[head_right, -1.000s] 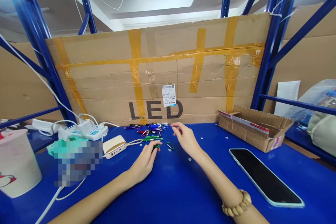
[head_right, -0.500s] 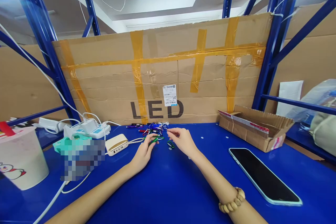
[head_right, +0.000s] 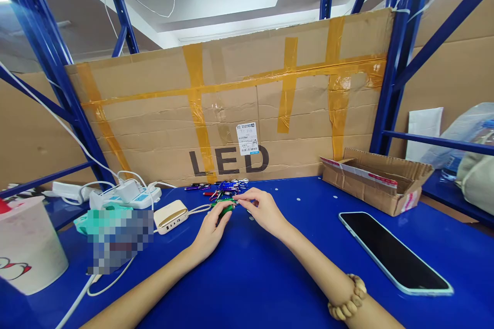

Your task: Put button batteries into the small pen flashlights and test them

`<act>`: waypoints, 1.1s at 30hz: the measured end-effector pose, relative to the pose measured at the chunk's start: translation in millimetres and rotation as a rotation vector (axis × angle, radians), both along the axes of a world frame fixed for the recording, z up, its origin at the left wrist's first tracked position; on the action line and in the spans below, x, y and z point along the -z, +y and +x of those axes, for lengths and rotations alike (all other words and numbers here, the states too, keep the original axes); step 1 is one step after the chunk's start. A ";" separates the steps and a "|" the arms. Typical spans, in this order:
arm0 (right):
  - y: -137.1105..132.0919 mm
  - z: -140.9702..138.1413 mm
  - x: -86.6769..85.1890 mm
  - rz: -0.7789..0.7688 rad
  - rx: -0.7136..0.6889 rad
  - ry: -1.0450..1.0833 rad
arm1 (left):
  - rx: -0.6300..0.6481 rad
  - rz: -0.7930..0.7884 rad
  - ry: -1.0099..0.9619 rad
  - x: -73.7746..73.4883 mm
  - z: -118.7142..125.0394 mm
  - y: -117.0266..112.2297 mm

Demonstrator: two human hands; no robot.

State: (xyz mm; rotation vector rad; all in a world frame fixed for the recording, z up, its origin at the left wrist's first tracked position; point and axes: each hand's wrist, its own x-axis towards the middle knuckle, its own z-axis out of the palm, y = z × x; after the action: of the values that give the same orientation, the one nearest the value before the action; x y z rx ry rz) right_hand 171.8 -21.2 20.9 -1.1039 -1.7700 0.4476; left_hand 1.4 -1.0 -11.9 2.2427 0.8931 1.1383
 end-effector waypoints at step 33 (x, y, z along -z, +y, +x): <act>-13.1 -13.7 2.4 -0.847 -0.168 0.625 | 0.031 0.015 0.067 -2.2 2.6 -15.6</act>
State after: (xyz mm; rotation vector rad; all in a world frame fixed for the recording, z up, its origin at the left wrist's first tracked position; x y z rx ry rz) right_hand 158.1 -34.4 18.6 -1.1763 -1.1052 1.5563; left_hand 4.0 -16.6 -9.7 2.3111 0.8754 1.0655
